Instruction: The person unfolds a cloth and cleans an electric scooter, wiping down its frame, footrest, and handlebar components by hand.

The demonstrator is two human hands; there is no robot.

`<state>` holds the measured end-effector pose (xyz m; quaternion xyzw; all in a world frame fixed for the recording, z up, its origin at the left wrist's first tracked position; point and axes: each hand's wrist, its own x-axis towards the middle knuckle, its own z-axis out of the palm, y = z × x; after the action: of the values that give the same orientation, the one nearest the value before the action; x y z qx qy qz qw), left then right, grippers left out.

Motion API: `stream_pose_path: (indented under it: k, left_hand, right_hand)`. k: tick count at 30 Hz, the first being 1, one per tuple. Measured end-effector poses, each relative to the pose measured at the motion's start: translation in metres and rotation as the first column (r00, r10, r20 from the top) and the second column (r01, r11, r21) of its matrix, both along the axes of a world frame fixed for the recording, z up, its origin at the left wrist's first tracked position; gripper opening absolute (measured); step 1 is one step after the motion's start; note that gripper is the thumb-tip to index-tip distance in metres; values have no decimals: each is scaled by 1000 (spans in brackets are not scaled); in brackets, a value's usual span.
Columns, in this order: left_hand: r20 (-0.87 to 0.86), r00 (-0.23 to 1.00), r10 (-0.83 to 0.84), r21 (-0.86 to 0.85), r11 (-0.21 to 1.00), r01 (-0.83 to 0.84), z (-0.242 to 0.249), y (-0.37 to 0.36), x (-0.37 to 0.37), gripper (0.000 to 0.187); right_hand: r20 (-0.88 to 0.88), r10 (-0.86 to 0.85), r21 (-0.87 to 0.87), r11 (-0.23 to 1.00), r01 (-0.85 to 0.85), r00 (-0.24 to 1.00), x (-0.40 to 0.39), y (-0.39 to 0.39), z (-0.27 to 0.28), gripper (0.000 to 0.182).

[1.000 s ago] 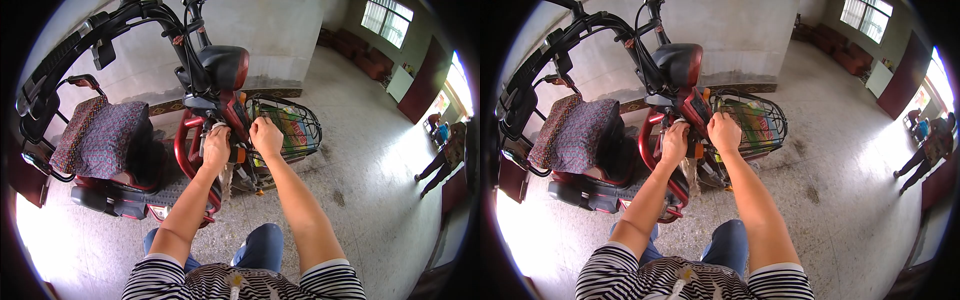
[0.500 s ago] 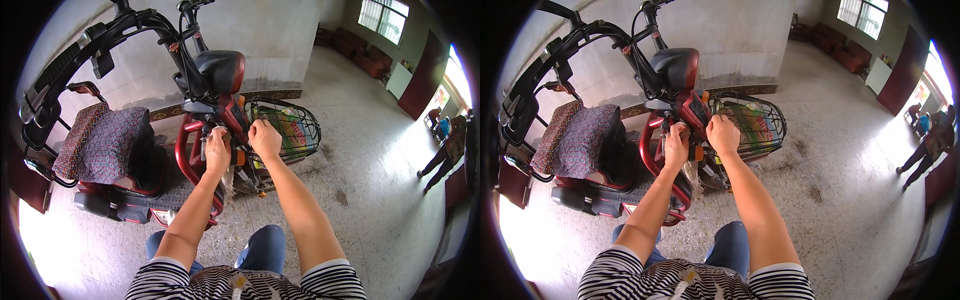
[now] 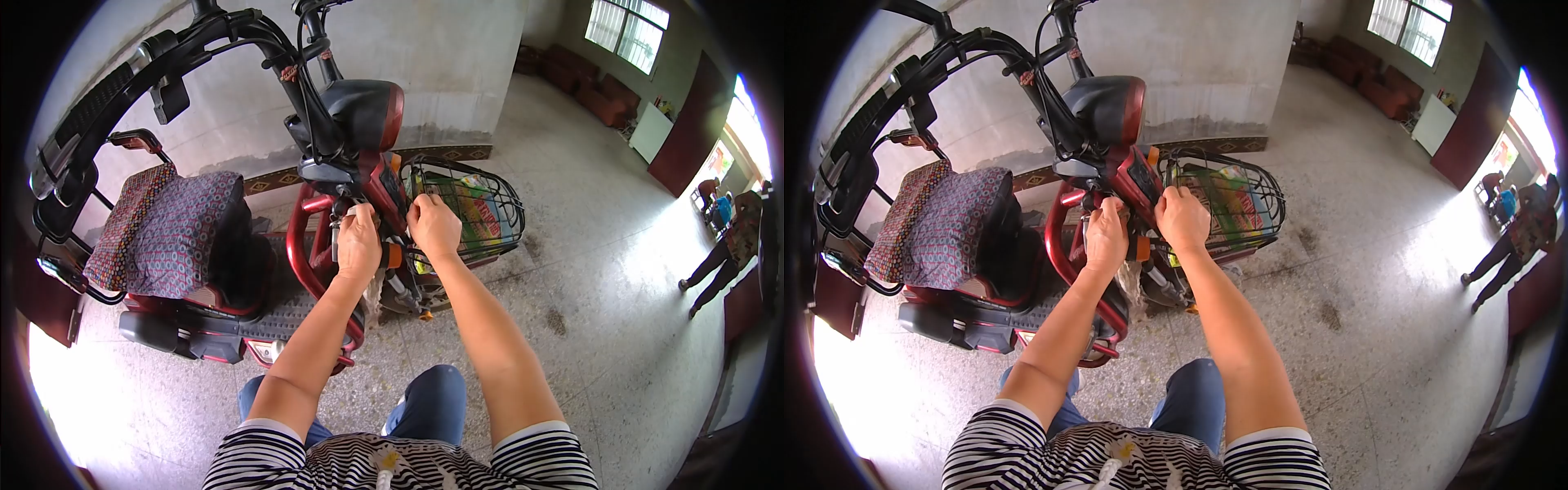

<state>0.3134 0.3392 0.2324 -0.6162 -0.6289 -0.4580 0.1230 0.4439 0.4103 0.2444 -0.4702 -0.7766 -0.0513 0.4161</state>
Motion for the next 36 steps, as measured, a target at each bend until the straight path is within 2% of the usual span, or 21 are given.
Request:
stream_pose_path:
  k: [5,7,8,12,15,17,18,19,20,22,26,27,29,31,35,36]
  left_hand:
    - [-136,987,-81,-29,997,78,0,-5,3,28]
    - [18,1000,-25,-40,999,26,4,-1,3,29]
    - [15,1000,-19,7,1000,19,1,1,3,30]
    - [18,1000,13,-27,1000,-13,3,1,5,28]
    - [-195,969,-153,-155,980,124,13,2,-2,25]
    - [-174,968,-182,-321,939,119,19,2,-6,24]
    - [-177,968,-177,-319,941,114,26,-1,-8,24]
    - [117,951,-286,-278,910,308,32,-5,-12,24]
    - [395,836,-382,-184,858,480,38,-10,-17,24]
    - [545,743,-390,-81,857,509,57,-31,-29,23]
    - [702,567,-430,137,864,485,73,-66,-59,27]
    - [736,488,-469,221,848,482,73,-74,-63,25]
    - [812,376,-446,278,863,422,73,-88,-64,23]
    - [855,277,-438,303,856,420,66,-101,-58,21]
    - [900,197,-389,257,838,481,33,-108,-45,23]
    - [909,184,-373,243,835,494,25,-109,-44,24]
  right_hand:
    - [-6,6,-28,1000,-6,1000,1,-1,1,12]
    - [-20,18,-11,1000,-18,1000,2,0,0,12]
    - [-20,15,-13,1000,-15,1000,1,1,-1,12]
    - [-21,-4,17,1000,4,1000,3,4,-1,10]
    - [-20,-4,30,1000,5,1000,1,3,-1,9]
    - [-10,-1,15,1000,1,1000,1,2,0,10]
    - [-9,7,-17,1000,-7,1000,2,0,1,10]
    - [-10,12,-48,999,-12,1000,2,-1,3,11]
    - [-25,12,-36,999,-13,1000,2,-1,3,11]
    - [-29,3,-24,1000,-4,1000,3,-4,4,11]
    - [-25,-2,-23,1000,2,1000,2,-6,5,11]
    - [-26,-4,-24,1000,3,1000,1,-6,5,11]
    - [-30,-10,0,1000,10,999,1,-4,3,11]
    - [-33,-21,12,1000,22,999,0,-3,3,11]
    - [-46,49,8,999,-48,998,3,-8,2,10]
    - [-264,165,-53,981,-185,950,4,-12,0,9]
